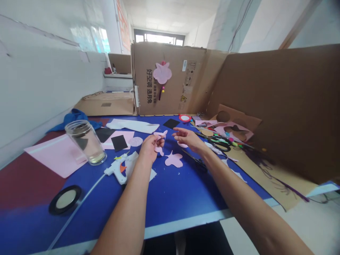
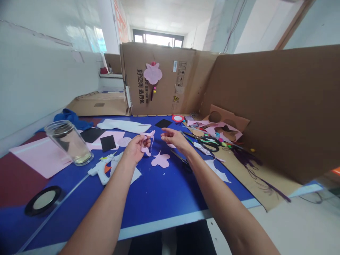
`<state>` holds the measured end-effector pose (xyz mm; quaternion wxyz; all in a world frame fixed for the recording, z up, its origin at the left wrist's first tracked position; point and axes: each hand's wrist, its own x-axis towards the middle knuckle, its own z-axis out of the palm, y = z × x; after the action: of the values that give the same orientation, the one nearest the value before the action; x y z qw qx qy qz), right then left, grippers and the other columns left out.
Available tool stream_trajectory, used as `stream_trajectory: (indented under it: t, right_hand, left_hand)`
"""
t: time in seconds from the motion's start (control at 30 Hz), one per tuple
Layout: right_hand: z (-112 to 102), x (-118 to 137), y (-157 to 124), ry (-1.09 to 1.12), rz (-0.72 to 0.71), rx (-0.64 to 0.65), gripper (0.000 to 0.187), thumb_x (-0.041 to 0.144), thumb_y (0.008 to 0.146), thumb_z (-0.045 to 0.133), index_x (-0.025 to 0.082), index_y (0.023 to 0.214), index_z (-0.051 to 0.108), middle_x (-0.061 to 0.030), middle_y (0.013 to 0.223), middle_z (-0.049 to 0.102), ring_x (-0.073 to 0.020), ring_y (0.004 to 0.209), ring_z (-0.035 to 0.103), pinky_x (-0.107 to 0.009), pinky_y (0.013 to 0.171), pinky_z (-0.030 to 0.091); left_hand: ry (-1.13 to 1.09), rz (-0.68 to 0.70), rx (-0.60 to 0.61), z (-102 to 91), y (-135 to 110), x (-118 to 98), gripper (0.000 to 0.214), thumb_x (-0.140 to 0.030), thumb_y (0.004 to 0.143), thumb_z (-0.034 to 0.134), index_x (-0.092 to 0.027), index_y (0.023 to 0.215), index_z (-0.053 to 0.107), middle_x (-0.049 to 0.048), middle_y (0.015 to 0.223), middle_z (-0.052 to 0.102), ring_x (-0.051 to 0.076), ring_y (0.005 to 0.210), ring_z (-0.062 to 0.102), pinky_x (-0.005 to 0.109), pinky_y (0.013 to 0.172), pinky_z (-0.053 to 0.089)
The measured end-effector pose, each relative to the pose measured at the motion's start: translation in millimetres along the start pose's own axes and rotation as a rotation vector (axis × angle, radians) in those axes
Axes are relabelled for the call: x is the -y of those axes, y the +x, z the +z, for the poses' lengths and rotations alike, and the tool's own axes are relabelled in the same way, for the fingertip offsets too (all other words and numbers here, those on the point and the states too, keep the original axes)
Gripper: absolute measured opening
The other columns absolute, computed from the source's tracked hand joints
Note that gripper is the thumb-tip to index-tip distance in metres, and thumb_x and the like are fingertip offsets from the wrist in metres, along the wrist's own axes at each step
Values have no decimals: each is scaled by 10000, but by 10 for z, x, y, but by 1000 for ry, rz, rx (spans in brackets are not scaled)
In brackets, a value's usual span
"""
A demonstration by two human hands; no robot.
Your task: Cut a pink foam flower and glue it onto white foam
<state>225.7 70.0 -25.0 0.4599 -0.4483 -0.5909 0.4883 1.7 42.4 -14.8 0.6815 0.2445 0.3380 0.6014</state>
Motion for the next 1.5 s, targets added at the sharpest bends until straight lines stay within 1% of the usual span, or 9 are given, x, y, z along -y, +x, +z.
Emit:
stream_trajectory:
  t: [0.13, 0.27, 0.47, 0.57, 0.73, 1.2, 1.3, 1.4, 1.5]
  right_hand:
    - [48, -53, -84, -2, -14, 12, 707, 317, 767, 896, 236, 1437, 688, -95, 1255, 789, -109, 709, 627, -207, 552, 426]
    - [109, -56, -178, -44, -48, 41, 756, 377, 764, 892, 226, 1469, 664, -86, 1244, 780, -137, 783, 663, -213, 560, 419]
    - [108, -70, -176, -220, -89, 9, 745, 487, 872, 767, 162, 1522, 603, -12, 882, 729, -132, 663, 577, -241, 565, 413]
    - [54, -76, -169, -377, -92, 11, 667, 359, 894, 738, 145, 1515, 618, -27, 915, 755, -142, 707, 619, -255, 643, 471]
    - [18, -68, -195, -672, -105, 111, 444, 141, 810, 764, 179, 1249, 817, -38, 906, 797, -172, 781, 683, -270, 746, 494]
    - [153, 74, -241, -991, -104, 307, 271, 190, 915, 745, 247, 1166, 828, -47, 1053, 811, -222, 957, 729, -270, 782, 497]
    - [165, 94, -248, -1020, -69, 341, 216, 270, 981, 750, 213, 1187, 783, -64, 1132, 784, -234, 1005, 734, -332, 872, 570]
    - [172, 98, -258, -1033, -38, 389, 318, 382, 1052, 707, 179, 1297, 701, -100, 1291, 721, -246, 1073, 729, -451, 927, 629]
    - [176, 84, -265, -1026, -38, 388, 198, 304, 1028, 715, 184, 1179, 758, -68, 1141, 775, -216, 976, 737, -356, 873, 602]
  left_hand:
    - [0, -26, 18, 36, -43, -9, 101, -71, 840, 668, -151, 786, 634, 86, 797, 770, 147, 650, 717, 245, 614, 572]
    - [-52, -70, 51, 84, -79, -15, 93, -76, 855, 675, -149, 801, 653, 80, 797, 767, 150, 672, 724, 254, 643, 586]
    - [-48, -69, 60, 74, -81, -11, 89, -53, 845, 673, -138, 855, 696, 92, 811, 775, 164, 685, 721, 273, 666, 590]
    - [-22, -9, -12, 44, -64, -25, 105, -37, 835, 665, -140, 815, 676, 95, 801, 776, 156, 677, 710, 261, 661, 582]
    - [27, 48, -83, -4, -36, -67, 115, -32, 832, 648, -143, 799, 651, 102, 783, 774, 161, 643, 702, 261, 621, 570]
    - [101, 44, -125, -45, -11, -83, 114, -54, 820, 671, -153, 872, 645, 84, 784, 769, 155, 636, 706, 258, 629, 595]
    - [118, 36, -121, -37, -13, -59, 121, -46, 811, 678, -148, 871, 652, 92, 787, 774, 160, 630, 707, 259, 611, 590]
    - [127, 35, -117, -22, -28, -40, 121, -32, 818, 664, -149, 841, 644, 100, 793, 779, 161, 629, 704, 262, 614, 587]
    - [128, 33, -108, -12, -34, -27, 126, -22, 822, 660, -147, 825, 646, 113, 798, 779, 158, 628, 696, 267, 636, 587]
